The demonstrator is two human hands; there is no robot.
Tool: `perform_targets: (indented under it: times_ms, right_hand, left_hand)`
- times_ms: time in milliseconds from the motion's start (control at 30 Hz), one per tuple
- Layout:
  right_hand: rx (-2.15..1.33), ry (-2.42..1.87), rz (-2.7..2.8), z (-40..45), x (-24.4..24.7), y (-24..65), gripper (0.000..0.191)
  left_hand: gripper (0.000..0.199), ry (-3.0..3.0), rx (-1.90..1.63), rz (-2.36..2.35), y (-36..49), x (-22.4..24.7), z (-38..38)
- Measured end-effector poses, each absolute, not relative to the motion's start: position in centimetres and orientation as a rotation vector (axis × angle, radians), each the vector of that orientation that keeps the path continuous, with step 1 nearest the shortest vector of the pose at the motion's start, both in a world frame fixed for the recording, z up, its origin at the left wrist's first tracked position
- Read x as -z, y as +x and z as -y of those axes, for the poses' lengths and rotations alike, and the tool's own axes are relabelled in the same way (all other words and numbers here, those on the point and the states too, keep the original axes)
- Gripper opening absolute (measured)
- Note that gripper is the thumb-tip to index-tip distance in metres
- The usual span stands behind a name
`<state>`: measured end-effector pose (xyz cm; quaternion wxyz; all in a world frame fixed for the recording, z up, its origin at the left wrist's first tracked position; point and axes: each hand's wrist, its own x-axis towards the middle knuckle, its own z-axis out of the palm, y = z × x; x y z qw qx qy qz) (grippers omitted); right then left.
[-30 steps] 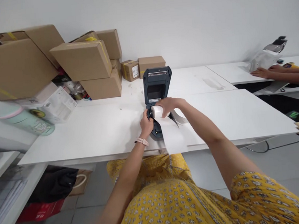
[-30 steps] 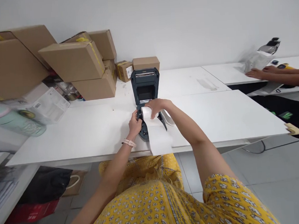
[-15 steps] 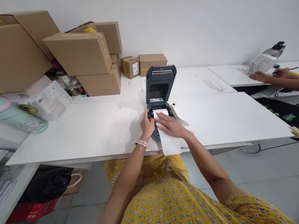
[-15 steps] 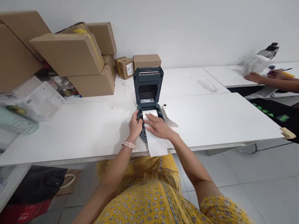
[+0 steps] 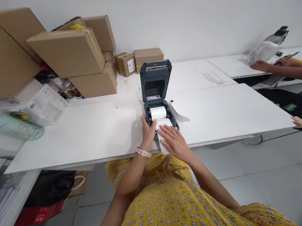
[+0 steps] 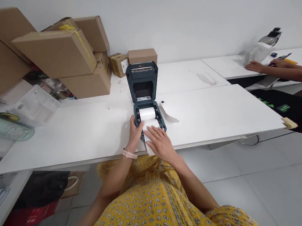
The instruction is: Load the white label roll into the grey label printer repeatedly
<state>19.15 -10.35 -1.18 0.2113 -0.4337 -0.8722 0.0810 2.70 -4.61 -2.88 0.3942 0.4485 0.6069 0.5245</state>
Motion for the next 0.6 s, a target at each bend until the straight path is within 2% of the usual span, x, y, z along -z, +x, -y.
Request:
perform_targets:
  times_ms: [167, 233, 333, 433, 533, 600]
  right_hand:
    - [-0.55, -1.115, 2.132, 9.0, -1.2, 20.6, 0.039]
    - [-0.529, -1.138, 1.914, 6.5, -3.3, 21.3, 0.04]
    - [-0.24, -1.111, 1.729, -0.4, -7.4, 21.8, 0.051]
    - [-0.086, -1.048, 1.829, -9.1, -11.4, 21.2, 0.066]
    - [-0.094, -1.041, 1.98, -15.7, -14.0, 19.9, 0.076]
    - [-0.18, -1.086, 2.024, -17.2, -14.5, 19.1, 0.08]
  left_hand:
    - [0.085, 1.064, -1.329, -1.361, 3.5, 3.2, 8.3]
    - [0.089, 1.054, -1.305, -1.349, 3.3, 3.2, 8.6]
    - [0.094, 1.078, -1.284, -1.332, 2.9, 3.1, 8.4]
    - [0.096, 1.078, -1.296, -1.283, 2.7, 3.2, 8.1]
    - [0.096, 1.072, -1.313, -1.257, 2.8, 3.2, 8.3]
    - [0.096, 1.061, -1.306, -1.247, 2.9, 3.2, 8.5]
